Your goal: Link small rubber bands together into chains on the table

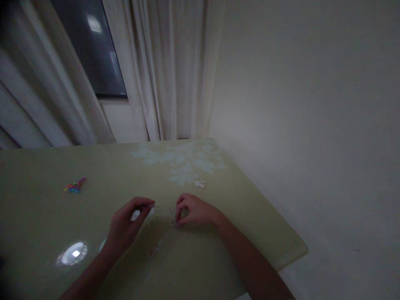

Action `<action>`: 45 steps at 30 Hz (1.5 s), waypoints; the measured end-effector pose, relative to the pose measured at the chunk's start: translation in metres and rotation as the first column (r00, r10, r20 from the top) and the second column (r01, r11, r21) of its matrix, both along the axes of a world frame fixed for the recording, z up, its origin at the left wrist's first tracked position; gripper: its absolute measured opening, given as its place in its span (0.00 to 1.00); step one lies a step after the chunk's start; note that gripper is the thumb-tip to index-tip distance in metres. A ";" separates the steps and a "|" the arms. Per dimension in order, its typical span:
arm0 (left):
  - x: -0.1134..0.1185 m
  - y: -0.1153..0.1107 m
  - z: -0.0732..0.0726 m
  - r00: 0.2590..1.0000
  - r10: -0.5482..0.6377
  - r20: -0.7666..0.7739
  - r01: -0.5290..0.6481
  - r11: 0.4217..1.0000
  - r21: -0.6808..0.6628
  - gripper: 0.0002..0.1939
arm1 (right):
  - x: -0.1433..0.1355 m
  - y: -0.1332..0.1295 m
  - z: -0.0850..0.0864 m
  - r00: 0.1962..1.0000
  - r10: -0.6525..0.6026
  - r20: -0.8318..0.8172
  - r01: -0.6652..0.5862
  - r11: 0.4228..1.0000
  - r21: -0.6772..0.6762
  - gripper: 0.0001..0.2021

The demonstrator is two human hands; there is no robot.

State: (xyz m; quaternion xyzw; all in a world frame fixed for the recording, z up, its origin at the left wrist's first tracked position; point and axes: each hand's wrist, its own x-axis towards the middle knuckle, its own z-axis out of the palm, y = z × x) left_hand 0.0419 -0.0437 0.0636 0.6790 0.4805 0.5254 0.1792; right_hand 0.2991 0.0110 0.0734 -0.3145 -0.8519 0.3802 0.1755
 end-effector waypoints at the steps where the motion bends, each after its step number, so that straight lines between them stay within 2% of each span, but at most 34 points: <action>1: 0.000 0.000 0.000 1.000 -0.001 0.000 0.001 1.000 0.003 0.06 | 0.000 -0.001 -0.001 1.000 0.012 0.016 -0.012 1.000 0.019 0.06; 7: -0.001 0.000 -0.004 0.999 -0.032 -0.010 0.032 0.999 0.007 0.05 | -0.006 -0.008 -0.009 0.995 0.063 0.079 -0.072 0.990 0.120 0.07; 10: -0.002 0.001 -0.004 0.999 -0.048 -0.006 0.048 0.999 0.009 0.05 | -0.008 -0.009 -0.008 0.995 0.069 0.073 -0.077 0.989 0.126 0.07; 12: -0.003 0.001 -0.004 0.997 -0.071 -0.003 0.071 0.997 0.021 0.05 | -0.008 -0.008 -0.004 0.998 0.070 0.006 -0.070 0.994 0.082 0.07; 15: -0.002 0.001 -0.003 0.991 -0.133 -0.011 0.134 0.990 0.051 0.07 | -0.009 -0.008 0.006 0.984 0.021 -0.178 -0.029 0.999 -0.037 0.03; 20: 0.003 -0.002 -0.009 0.966 -0.252 -0.065 0.257 0.960 0.110 0.11 | -0.023 -0.013 0.009 0.903 -0.102 -0.418 0.031 0.984 -0.174 0.05; 25: 0.008 -0.007 -0.013 0.973 -0.226 -0.051 0.231 0.963 0.140 0.13 | -0.041 -0.021 -0.004 0.837 -0.162 -0.523 0.011 0.960 -0.280 0.11; 29: 0.011 -0.008 -0.010 0.978 -0.200 -0.051 0.206 0.962 0.179 0.10 | -0.045 -0.020 -0.009 0.790 -0.223 -0.572 -0.036 0.913 -0.405 0.18; 31: 0.011 -0.008 -0.009 0.983 -0.175 -0.053 0.181 0.970 0.163 0.08 | -0.044 -0.017 -0.011 0.781 -0.255 -0.570 -0.015 0.905 -0.425 0.19; 34: 0.010 -0.008 -0.007 0.992 -0.121 -0.044 0.125 0.987 0.103 0.07 | -0.040 -0.010 -0.017 0.803 -0.333 -0.494 0.160 0.919 -0.360 0.17; 36: 0.009 -0.007 -0.006 0.995 -0.097 -0.034 0.100 0.990 0.097 0.06 | -0.038 -0.006 -0.023 0.835 -0.389 -0.388 0.320 0.919 -0.232 0.12; 38: 0.008 -0.006 -0.003 0.996 -0.089 -0.016 0.091 0.989 0.113 0.03 | -0.035 -0.003 -0.029 0.873 -0.407 -0.270 0.407 0.912 -0.060 0.05; 41: 0.005 -0.004 0.001 0.998 -0.059 0.019 0.057 0.991 0.119 0.02 | -0.034 -0.002 -0.035 0.918 -0.373 -0.137 0.390 0.912 0.126 0.06; 45: 0.001 -0.002 0.001 1.000 0.010 0.023 -0.011 0.998 0.063 0.06 | -0.035 -0.002 -0.038 0.935 -0.355 -0.027 0.351 0.907 0.231 0.04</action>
